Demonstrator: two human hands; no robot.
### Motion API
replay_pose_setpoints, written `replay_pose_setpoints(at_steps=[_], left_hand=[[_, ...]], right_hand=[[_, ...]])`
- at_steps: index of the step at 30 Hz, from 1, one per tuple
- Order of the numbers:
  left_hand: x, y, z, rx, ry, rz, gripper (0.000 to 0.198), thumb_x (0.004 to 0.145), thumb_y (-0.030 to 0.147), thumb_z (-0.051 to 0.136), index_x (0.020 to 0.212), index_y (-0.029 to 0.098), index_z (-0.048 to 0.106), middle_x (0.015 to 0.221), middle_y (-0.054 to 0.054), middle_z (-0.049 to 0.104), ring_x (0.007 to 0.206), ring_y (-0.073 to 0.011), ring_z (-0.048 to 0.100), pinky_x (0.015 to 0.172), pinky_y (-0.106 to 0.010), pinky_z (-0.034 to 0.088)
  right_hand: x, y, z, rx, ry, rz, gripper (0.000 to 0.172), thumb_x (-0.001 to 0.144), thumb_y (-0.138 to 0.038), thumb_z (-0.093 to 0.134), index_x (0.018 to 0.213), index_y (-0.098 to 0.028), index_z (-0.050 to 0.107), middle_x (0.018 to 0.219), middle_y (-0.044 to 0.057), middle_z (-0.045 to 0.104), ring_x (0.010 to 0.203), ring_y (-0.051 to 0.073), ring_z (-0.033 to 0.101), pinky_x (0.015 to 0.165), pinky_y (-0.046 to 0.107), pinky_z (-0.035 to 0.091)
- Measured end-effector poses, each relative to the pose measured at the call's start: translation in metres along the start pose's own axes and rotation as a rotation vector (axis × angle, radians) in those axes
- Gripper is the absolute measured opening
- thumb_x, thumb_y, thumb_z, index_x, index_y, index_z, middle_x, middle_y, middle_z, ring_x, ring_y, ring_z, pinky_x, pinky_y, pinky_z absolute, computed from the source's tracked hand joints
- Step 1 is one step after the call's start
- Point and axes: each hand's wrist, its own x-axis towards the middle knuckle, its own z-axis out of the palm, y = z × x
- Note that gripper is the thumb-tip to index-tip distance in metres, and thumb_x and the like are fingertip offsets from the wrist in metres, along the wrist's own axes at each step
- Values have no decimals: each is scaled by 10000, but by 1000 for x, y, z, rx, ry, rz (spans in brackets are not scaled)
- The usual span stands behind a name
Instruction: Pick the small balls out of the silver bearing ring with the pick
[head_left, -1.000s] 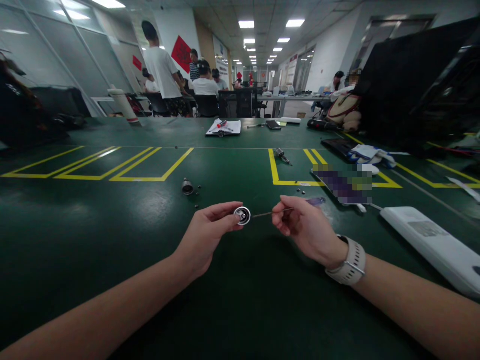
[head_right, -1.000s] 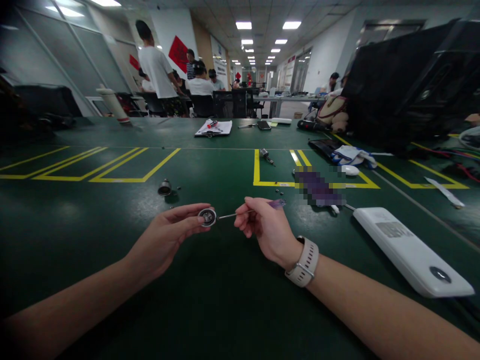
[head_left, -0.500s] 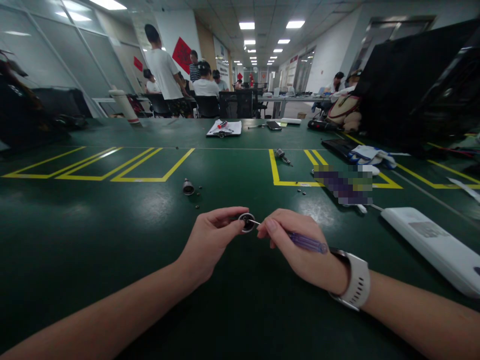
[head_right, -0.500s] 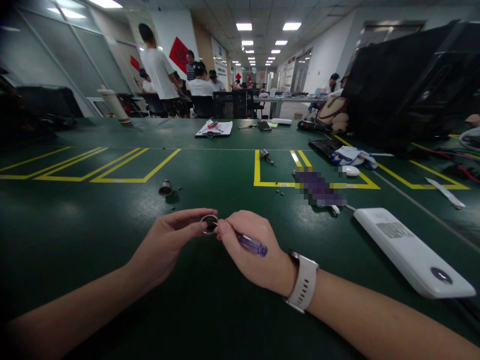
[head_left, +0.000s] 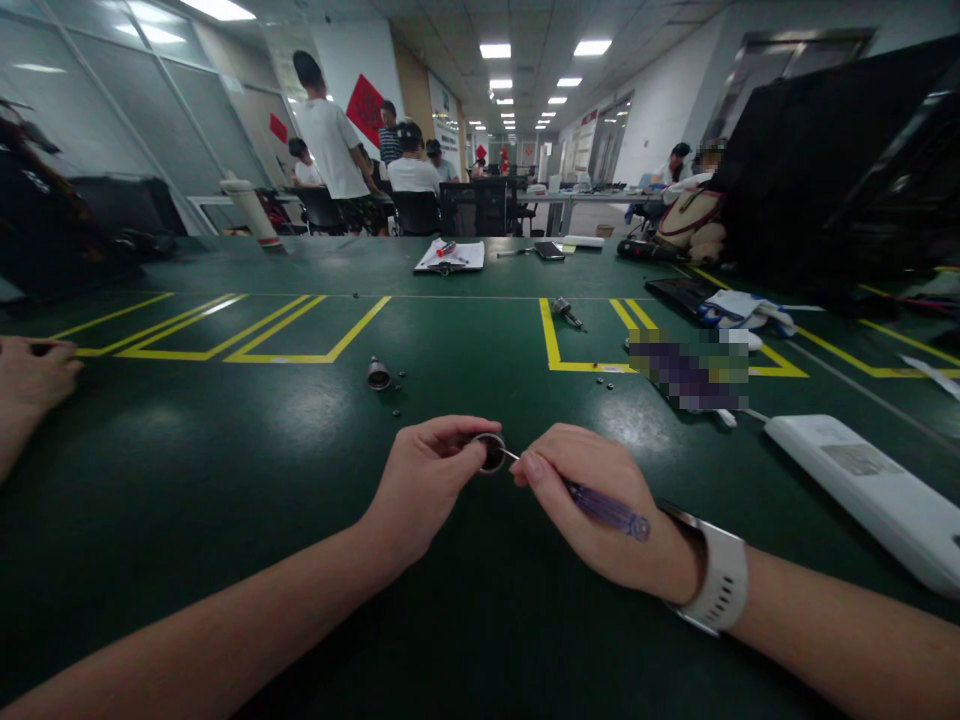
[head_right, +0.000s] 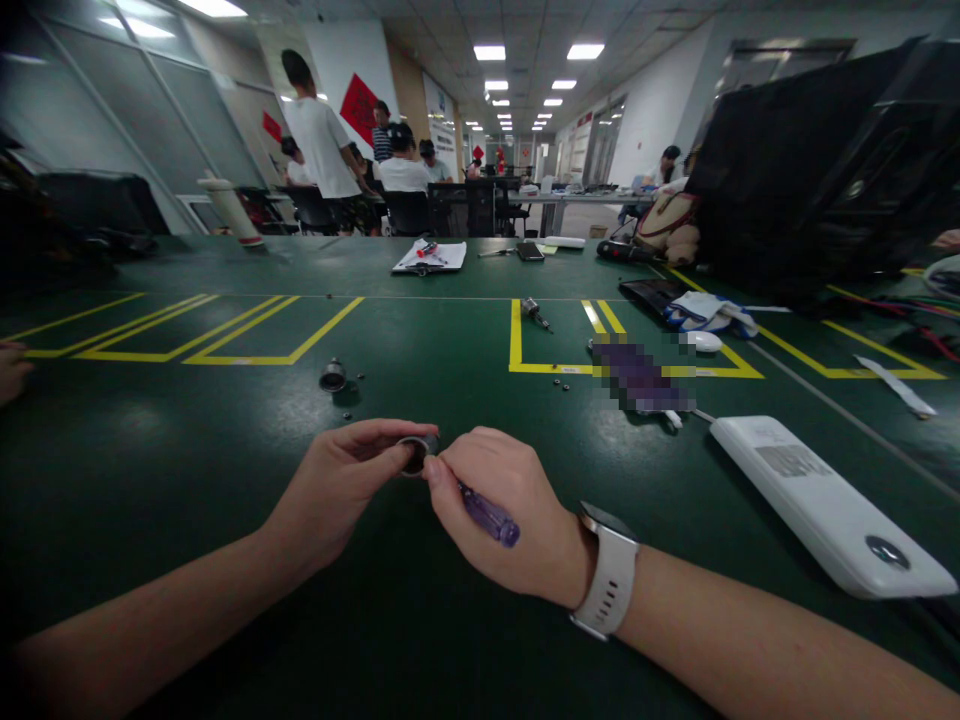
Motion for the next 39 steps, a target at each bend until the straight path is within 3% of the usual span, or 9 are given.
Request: replay_pose_setpoints(at_steps=[4,7,13,16,18,22,29,35,39], left_hand=[[1,0,0,16,-20,-11,140,690,150,642,815,157,705,784,-27,723,735,-156,658,716,-277,525],[2,-1,-1,0,-44,-35,163,701,170,636,855,156,688,812,-36,713,775,-168,654,751,-304,519],[16,-8,-7,0,-177,7,548,597,65,700,1122,172,586,964,-48,688,874,-176,645,838,-337,489],[36,-12,-10,131,-231,121,481,616,129,708,1086,149,608,944,-62,681,881,-198,638,832,-358,482],[53,-14,-11,354,-194,263,470,583,158,741,1043,183,644,973,-53,651,863,-206,619,799,-355,475],[89,-12,-10,674,-93,503,282,581,283,764,835,191,681,809,-20,573,792,-198,551,727,-321,433],[128,-20,3,663,-16,521,314,643,360,719,783,187,498,700,30,501,659,-147,468,607,-262,360],[127,-28,4,709,-82,541,234,711,380,649,733,176,537,715,-4,562,666,-155,507,603,-267,361],[123,-28,4,688,-119,570,255,734,383,620,646,180,494,630,25,501,598,-128,454,558,-249,337]], right_hand=[[0,0,2,-1,-16,8,226,911,-180,429,760,-175,598,725,46,647,665,147,592,655,298,460],[1,2,2,53,13,120,253,914,-222,441,733,-181,614,711,34,650,655,143,595,637,290,463],[5,12,-8,431,141,437,254,893,-317,496,741,-182,648,677,16,651,618,131,593,541,248,458],[13,19,-12,525,188,472,244,867,-344,532,734,-176,648,668,14,644,612,129,584,535,247,445],[20,24,-13,566,214,504,238,846,-351,555,720,-170,643,638,8,634,582,120,566,524,243,424],[35,41,-11,736,320,678,200,743,-346,664,690,-170,583,518,-35,568,477,94,491,456,219,343],[33,72,1,821,390,643,271,653,-387,729,677,-178,558,622,-37,566,552,94,499,503,218,378],[21,74,3,887,329,610,195,733,-351,668,786,-165,635,802,28,643,751,145,582,591,244,436],[18,70,3,903,325,549,184,813,-338,577,802,-170,652,856,45,656,803,155,577,626,256,439]])
